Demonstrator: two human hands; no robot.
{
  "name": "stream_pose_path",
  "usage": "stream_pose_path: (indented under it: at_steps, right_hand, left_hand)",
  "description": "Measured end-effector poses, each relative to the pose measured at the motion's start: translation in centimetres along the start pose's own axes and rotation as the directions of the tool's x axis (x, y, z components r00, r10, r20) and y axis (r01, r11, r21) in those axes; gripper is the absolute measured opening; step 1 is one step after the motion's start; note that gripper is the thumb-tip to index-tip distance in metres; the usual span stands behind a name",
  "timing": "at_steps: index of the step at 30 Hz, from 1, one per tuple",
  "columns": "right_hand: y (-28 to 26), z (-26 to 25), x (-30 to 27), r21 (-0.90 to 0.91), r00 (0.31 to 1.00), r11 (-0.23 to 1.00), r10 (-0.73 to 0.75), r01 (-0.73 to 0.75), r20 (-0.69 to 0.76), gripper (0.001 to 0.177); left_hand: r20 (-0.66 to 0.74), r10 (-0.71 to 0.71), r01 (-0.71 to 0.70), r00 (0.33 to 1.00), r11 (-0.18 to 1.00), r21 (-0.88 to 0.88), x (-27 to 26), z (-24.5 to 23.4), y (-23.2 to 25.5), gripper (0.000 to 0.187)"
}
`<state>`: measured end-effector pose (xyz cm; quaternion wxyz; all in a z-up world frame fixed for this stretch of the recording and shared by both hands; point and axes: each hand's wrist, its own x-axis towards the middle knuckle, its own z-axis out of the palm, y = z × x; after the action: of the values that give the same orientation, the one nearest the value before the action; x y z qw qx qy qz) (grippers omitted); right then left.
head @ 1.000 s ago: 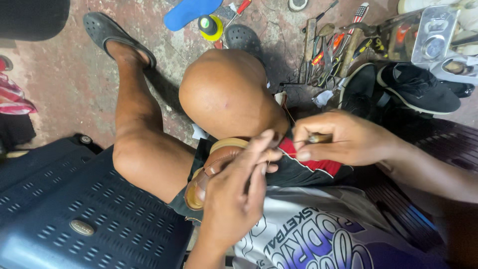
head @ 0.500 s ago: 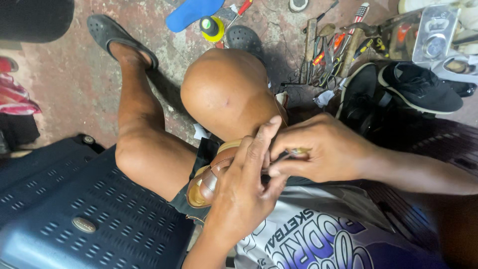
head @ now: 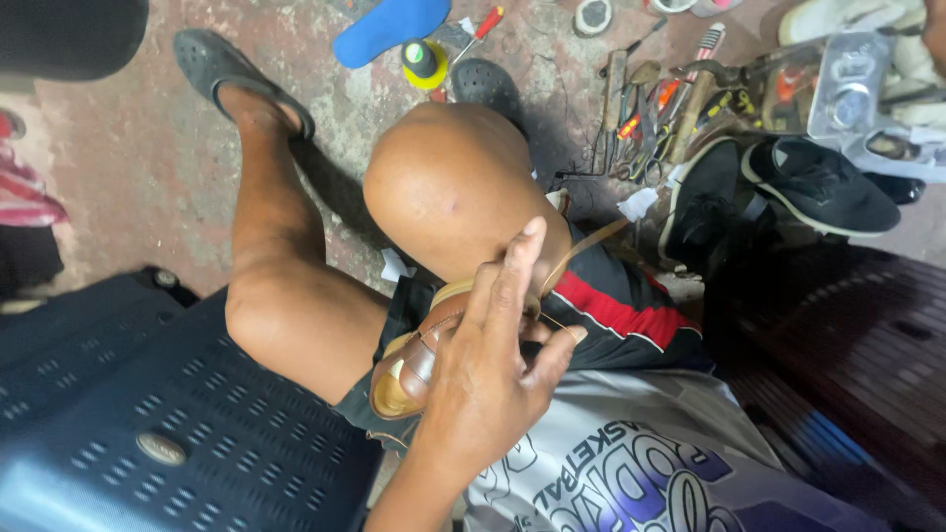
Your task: The person is sewing a brown leather shoe using a needle and thread. They repeatedly push the needle through the shoe's upper and pull the thread to create stitches. The person holds the shoe in their left hand and manipulates the needle with their right hand throughout the clip.
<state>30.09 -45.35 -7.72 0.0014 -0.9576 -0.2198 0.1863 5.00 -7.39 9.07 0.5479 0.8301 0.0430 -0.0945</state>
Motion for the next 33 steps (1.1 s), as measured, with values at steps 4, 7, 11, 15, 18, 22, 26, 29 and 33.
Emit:
stream_pose_path:
  at_steps: [4, 7, 11, 15, 18, 22, 26, 29, 33]
  right_hand:
    - [-8.9, -2.0, -5.5, 0.555, 0.918, 0.731, -0.308, 0.397, -0.251, 0.016]
    - [-17.1, -3.1, -10.2, 0.755, 0.956, 0.628, -0.293, 0.19, 0.003, 0.025]
    - [-20.9, -4.5, -12.5, 0.684, 0.961, 0.726, -0.231, 0.069, 0.149, 0.027]
    - [-22.4, -5.5, -12.6, 0.626, 0.928, 0.71, -0.366, 0.324, -0.066, 0.026]
    - [-23.8, -5.4, -12.4, 0.704, 0.915, 0.636, -0.401, 0.315, -0.046, 0.026]
    - [-24.5, -4.9, -12.6, 0.931, 0.904, 0.345, -0.427, 0.121, 0.041, 0.029]
    - [-24.3, -5.0, -12.7, 0.995, 0.896, -0.084, -0.437, 0.045, -0.078, 0.037]
    - [-25.2, -4.6, -12.2, 0.994, 0.919, 0.103, -0.394, 0.035, 0.009, 0.051]
    - [-27.1, -4.1, -11.6, 0.897, 0.959, 0.411, -0.281, 0.16, -0.043, 0.055]
  left_hand:
    - [-0.042, 0.059, -0.058, 0.997, 0.998, 0.014, 0.2, 0.0, 0.1, 0.087]
    - [-0.026, 0.026, -0.026, 0.999, 0.999, 0.023, 0.3, 0.0, 0.3, 0.089]
    - [-0.012, -0.058, 0.058, 0.998, 0.998, -0.019, 0.3, -0.2, 0.4, 0.088]
    - [-0.071, 0.065, -0.066, 0.995, 0.998, -0.01, 0.7, -0.5, 0.7, 0.087]
    - [0.004, -0.086, 0.086, 0.996, 0.996, -0.01, 0.8, -0.6, 0.9, 0.09]
    - [-0.053, 0.085, -0.09, 0.995, 0.99, -0.11, -0.8, -0.8, 0.2, 0.07]
    - [-0.508, 0.034, -0.019, 0.861, 0.999, 0.035, -6.9, -2.4, -1.4, 0.031]
    - [-0.663, -0.353, 0.029, 0.66, 0.894, -0.447, -10.9, -3.2, -3.7, 0.014]
    - [-0.536, -0.276, 0.343, 0.798, 0.939, 0.026, -13.4, -2.3, -5.9, 0.027]
